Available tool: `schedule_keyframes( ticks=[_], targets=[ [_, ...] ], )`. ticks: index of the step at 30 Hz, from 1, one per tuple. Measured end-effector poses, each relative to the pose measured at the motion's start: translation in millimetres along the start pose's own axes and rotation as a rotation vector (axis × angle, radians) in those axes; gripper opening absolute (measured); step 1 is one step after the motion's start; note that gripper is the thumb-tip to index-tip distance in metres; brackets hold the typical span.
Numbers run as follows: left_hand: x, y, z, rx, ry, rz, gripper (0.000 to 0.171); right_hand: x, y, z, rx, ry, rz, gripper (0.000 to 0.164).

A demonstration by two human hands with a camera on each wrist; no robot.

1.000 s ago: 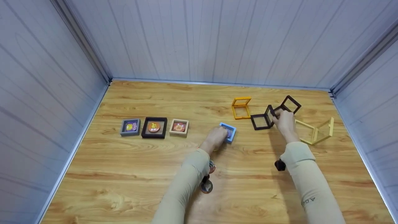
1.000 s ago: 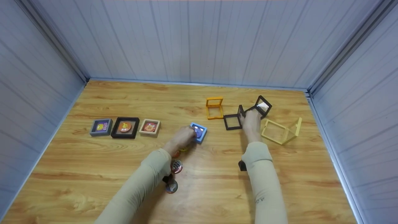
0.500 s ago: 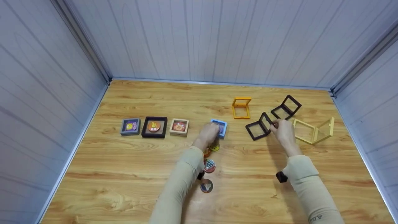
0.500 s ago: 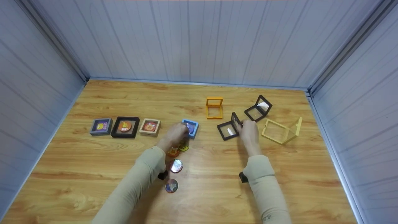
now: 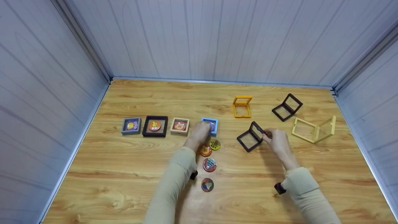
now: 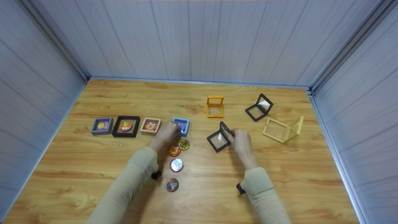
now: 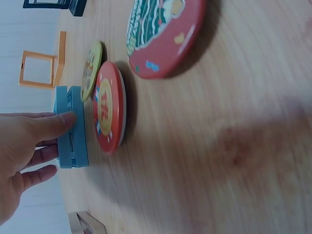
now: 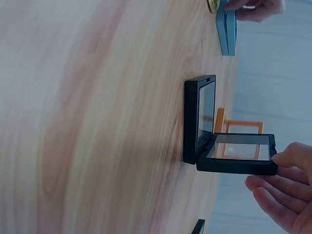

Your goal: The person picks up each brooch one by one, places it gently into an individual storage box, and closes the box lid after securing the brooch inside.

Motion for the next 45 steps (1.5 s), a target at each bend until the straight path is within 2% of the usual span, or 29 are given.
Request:
schedule_keyframes(
  ticks=[6,15,26,38,45],
  targets=[
    [-6.7,-1.9,6.7,0.040,-0.045,-0.008,0.011,-12.1,3.2,10.1,0.025,-0.030,-0.014,0.015],
    [-14.9,-3.8,8.3,0.037,0.015,-0.069,0.012,-25.6,10.5,19.9,0.067,-0.005,0.028,0.017],
    [-19.7,-3.5,11.0,0.053,0.005,-0.048,0.012,-38.1,15.0,32.2,0.089,-0.035,0.020,0.014],
    [-24.0,-5.8,9.8,0.085,-0.004,-0.063,0.011,-52.5,15.9,41.7,0.137,-0.072,-0.005,0.013],
    [-28.7,-5.0,8.5,0.061,-0.044,-0.041,0.012,-59.8,15.9,43.8,0.148,-0.070,-0.030,0.012]
  ],
)
Point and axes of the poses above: each hand's wrist, its own x-axis towards the middle knuckle, its own y-axis out of the palm, z = x × y, the point moved 6 cm from there along x, towards the middle knuckle, and after that the axes turned 3 degrees about -x, right-handed, at the moved point
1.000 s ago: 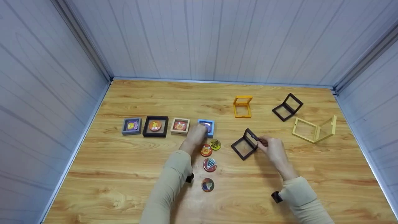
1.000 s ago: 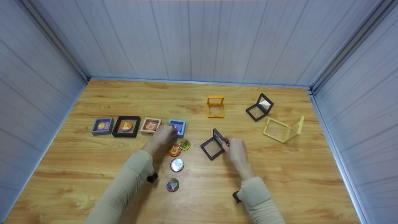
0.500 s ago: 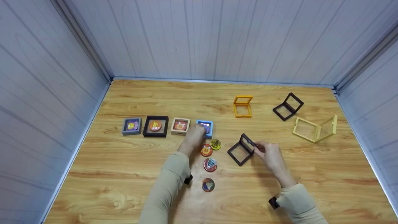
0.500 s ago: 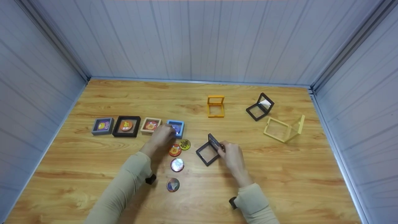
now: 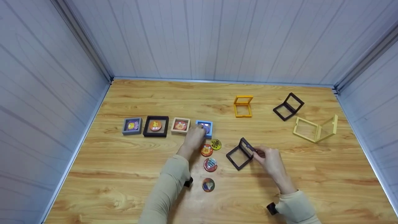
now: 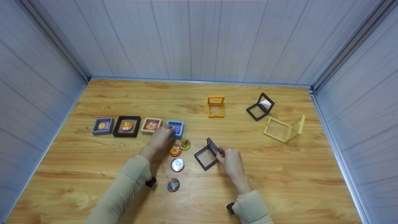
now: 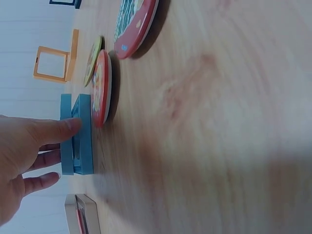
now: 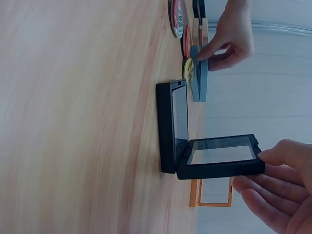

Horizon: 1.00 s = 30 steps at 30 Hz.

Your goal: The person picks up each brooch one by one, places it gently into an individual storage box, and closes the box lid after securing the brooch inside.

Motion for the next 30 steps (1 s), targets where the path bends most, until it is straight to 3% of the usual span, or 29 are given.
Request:
schedule_keyframes(
  ticks=[12,19,23,30],
  targets=[
    [-13.0,-8.3,-13.9,-0.129,-0.011,-0.116,0.031,-7.8,1.7,-0.8,0.042,0.058,-0.015,0.010],
    [-21.5,-8.8,-38.2,-0.166,0.075,-0.164,0.026,-9.6,1.5,-2.4,0.037,0.075,-0.020,0.012],
    [-22.8,-3.4,-46.4,-0.140,0.082,-0.143,0.023,-10.0,1.4,-1.6,0.036,0.057,-0.033,0.012],
    [-21.9,11.5,-52.4,-0.129,0.058,-0.021,0.032,-10.4,2.5,-2.8,0.062,0.063,-0.033,0.012]
  ],
)
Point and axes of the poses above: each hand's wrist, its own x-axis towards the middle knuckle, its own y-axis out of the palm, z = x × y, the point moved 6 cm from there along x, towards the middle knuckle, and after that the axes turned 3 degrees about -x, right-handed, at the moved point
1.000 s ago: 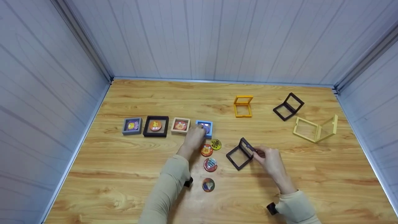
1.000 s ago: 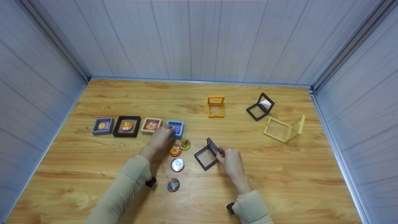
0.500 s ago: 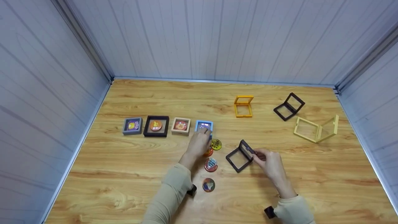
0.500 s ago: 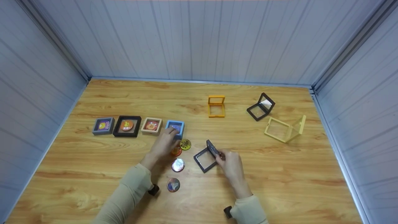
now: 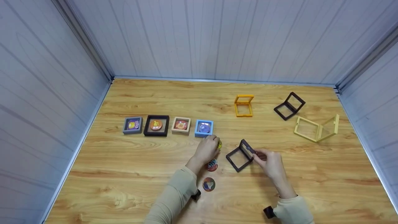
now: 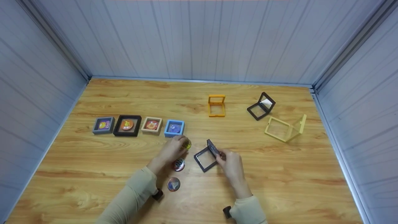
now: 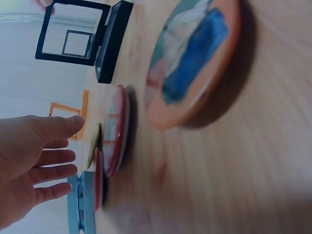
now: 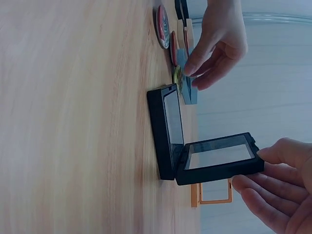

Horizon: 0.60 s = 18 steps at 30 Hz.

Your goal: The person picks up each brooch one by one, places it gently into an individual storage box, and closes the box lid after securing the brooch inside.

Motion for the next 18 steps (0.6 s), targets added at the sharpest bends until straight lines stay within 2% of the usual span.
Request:
schedule_keyframes(
  ticks=[5,12,15,18],
  targets=[
    [2.3,8.2,-0.9,0.008,-0.034,0.048,0.036,0.1,0.3,-0.3,0.003,-0.001,0.003,0.012],
    [5.6,13.8,-3.8,0.039,-0.045,0.067,0.031,-0.1,-0.6,1.3,0.003,-0.018,-0.009,0.013],
    [6.8,14.1,-4.8,0.060,-0.042,0.057,0.025,-0.3,-0.7,1.4,0.003,-0.018,-0.013,0.013],
    [6.6,12.4,-6.2,0.080,-0.021,0.006,0.016,-0.8,-0.4,0.5,0.002,0.000,-0.010,0.013]
  ],
)
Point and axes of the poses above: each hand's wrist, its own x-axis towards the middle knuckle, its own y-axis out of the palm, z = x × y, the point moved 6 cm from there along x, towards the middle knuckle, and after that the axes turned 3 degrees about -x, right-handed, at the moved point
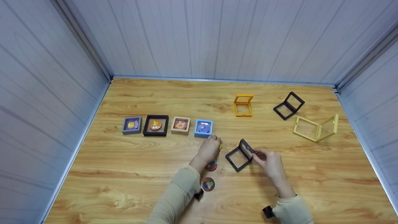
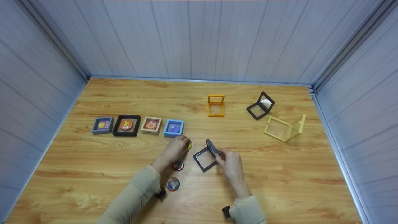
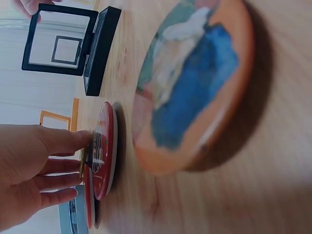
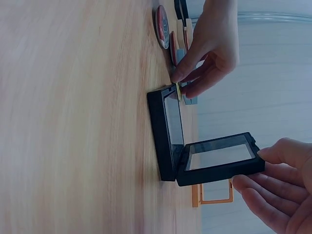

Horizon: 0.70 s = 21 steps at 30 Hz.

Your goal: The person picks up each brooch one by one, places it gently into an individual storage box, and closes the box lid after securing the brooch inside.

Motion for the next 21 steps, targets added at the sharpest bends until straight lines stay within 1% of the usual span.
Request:
schedule_keyframes(
  ticks=[4,9,12,18,21],
  targets=[
    [-1.0,-2.3,-1.0,-0.006,0.022,-0.058,0.013,-0.5,0.4,-1.6,0.003,0.034,0.009,0.013],
    [-2.9,-4.1,-4.4,-0.032,0.031,-0.073,0.016,-0.2,0.6,-2.6,0.002,0.036,0.005,0.012],
    [-4.9,-5.2,-8.3,-0.039,0.036,-0.074,0.017,0.1,0.6,-2.8,0.007,0.027,-0.001,0.012],
    [-8.6,-4.5,-16.5,-0.097,0.019,-0.036,0.022,0.0,0.7,-2.7,0.013,0.009,-0.004,0.011],
    [-10.5,-5.1,-21.6,-0.120,0.013,-0.045,0.023,0.1,1.1,-2.6,0.014,0.010,-0.001,0.012]
  ],
)
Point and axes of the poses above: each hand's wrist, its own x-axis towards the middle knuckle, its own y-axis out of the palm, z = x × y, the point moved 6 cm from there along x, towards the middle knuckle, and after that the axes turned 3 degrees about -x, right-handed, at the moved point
